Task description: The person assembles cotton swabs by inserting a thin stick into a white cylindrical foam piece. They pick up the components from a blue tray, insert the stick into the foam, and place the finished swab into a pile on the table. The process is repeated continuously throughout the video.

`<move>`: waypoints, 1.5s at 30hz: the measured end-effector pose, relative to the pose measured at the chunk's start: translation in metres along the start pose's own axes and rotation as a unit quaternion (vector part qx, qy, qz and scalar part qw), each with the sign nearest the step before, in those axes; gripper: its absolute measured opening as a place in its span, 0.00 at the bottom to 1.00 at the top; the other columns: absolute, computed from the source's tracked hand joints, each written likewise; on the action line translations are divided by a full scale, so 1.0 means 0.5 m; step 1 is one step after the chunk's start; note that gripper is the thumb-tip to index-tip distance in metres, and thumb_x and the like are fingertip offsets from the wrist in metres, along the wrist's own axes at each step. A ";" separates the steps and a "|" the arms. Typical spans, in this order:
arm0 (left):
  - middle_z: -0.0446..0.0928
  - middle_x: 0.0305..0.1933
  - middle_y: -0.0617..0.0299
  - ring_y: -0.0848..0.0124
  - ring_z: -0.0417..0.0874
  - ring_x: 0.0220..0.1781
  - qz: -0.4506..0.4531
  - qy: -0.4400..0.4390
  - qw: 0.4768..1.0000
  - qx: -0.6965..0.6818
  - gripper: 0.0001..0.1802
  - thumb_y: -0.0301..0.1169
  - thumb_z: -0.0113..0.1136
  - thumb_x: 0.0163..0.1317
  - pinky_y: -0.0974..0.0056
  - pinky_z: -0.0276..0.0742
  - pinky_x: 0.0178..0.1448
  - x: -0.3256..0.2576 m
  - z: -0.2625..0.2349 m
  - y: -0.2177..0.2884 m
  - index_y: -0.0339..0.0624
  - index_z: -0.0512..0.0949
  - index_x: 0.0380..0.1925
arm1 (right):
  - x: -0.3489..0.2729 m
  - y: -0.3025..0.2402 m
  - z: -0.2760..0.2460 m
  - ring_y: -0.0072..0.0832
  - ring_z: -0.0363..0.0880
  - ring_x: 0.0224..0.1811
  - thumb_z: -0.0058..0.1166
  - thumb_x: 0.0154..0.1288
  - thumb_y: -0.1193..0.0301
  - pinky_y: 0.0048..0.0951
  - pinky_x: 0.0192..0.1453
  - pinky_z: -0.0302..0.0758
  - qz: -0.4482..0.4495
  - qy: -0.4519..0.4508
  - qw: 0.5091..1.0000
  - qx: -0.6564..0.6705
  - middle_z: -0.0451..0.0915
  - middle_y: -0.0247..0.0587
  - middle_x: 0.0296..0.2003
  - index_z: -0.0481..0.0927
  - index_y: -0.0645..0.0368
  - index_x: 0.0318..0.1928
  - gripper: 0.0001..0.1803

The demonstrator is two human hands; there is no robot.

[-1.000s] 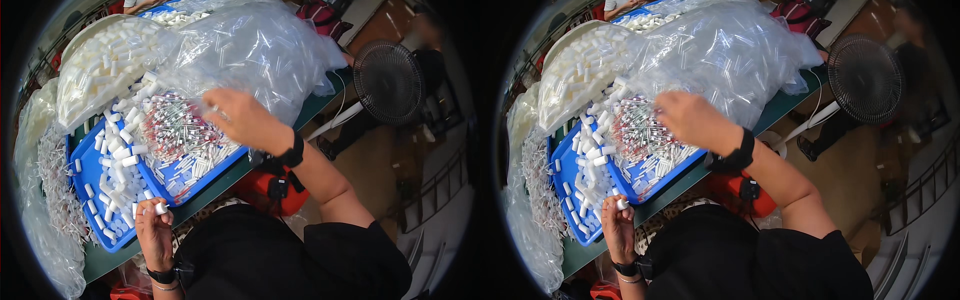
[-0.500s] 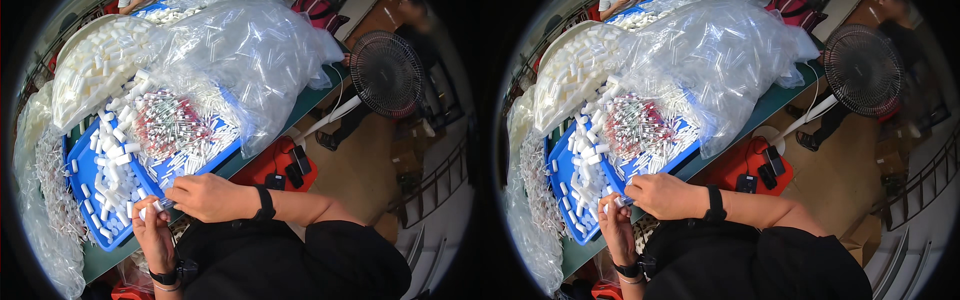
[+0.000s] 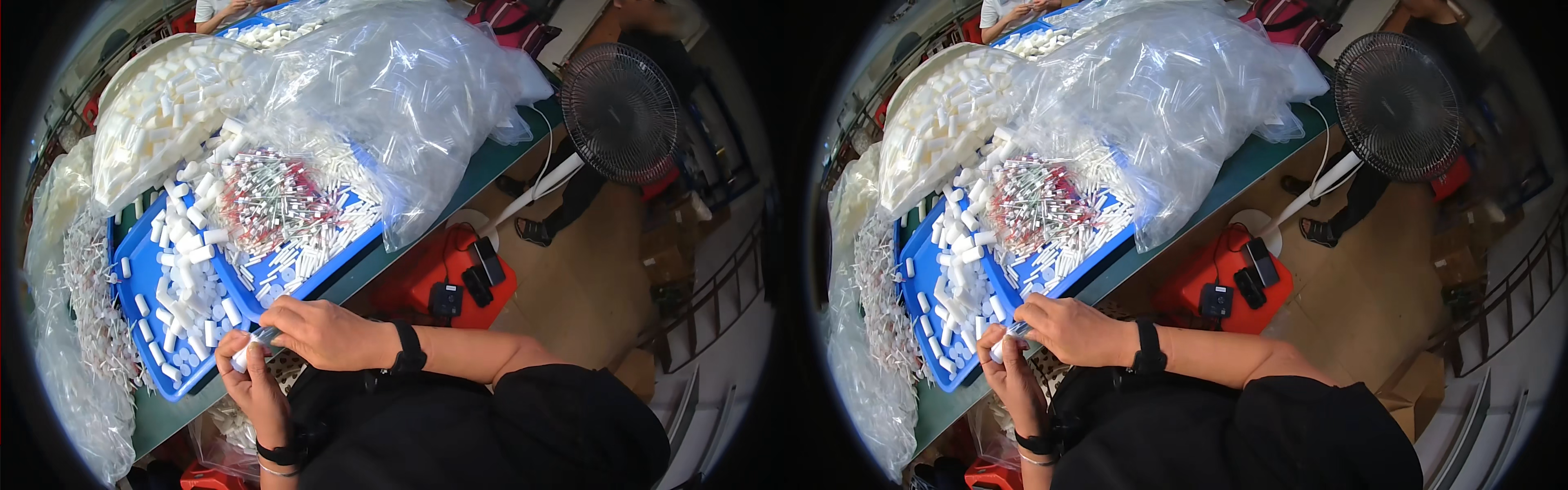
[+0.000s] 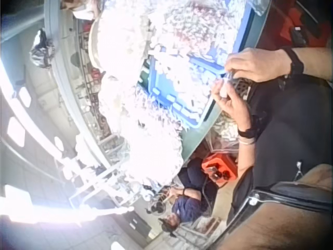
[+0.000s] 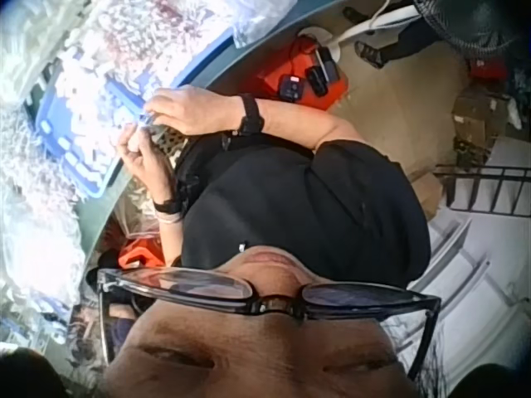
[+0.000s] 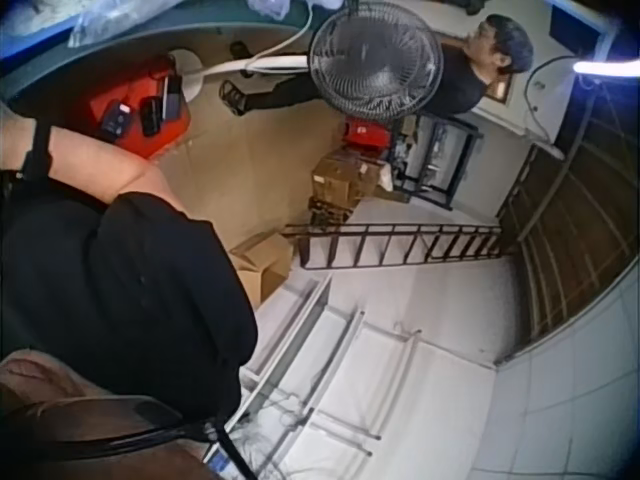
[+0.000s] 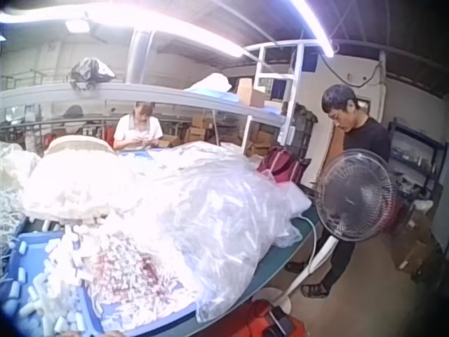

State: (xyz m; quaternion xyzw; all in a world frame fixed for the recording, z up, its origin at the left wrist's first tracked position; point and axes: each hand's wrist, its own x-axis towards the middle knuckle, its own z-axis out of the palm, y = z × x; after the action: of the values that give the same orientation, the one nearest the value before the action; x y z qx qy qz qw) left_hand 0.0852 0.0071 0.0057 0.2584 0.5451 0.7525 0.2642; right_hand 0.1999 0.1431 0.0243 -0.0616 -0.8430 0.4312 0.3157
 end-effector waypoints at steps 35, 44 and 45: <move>0.61 0.78 0.53 0.51 0.62 0.78 -0.161 -0.048 0.834 -0.526 0.19 0.31 0.50 0.76 0.48 0.61 0.80 -0.098 -0.016 0.034 0.42 0.69 0.64 | -0.016 -0.095 0.107 0.45 0.81 0.31 0.59 0.64 0.68 0.42 0.30 0.75 -0.200 -0.015 0.958 -0.206 0.77 0.44 0.26 0.77 0.60 0.35 0.08; 0.69 0.71 0.55 0.61 0.71 0.72 -0.137 -0.108 0.840 -0.513 0.25 0.39 0.38 0.81 0.55 0.65 0.77 -0.074 -0.099 -0.084 0.40 0.65 0.71 | -0.049 -0.095 0.127 0.50 0.76 0.56 0.48 0.74 0.68 0.46 0.54 0.78 -0.142 -0.136 0.971 -0.133 0.75 0.52 0.55 0.77 0.59 0.54 0.13; 0.70 0.71 0.55 0.62 0.71 0.72 -0.125 -0.148 0.826 -0.529 0.25 0.39 0.37 0.82 0.56 0.65 0.77 -0.060 -0.111 -0.103 0.40 0.66 0.71 | -0.049 -0.091 0.123 0.49 0.75 0.57 0.46 0.75 0.68 0.46 0.54 0.78 -0.147 -0.137 0.970 -0.135 0.74 0.51 0.56 0.77 0.58 0.54 0.13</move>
State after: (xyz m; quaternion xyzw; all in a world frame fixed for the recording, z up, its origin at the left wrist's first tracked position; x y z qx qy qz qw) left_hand 0.0753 -0.0378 -0.0619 0.1168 0.0450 0.8391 0.5294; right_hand 0.1909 0.0633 0.0207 0.0803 -0.9285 0.2667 0.2457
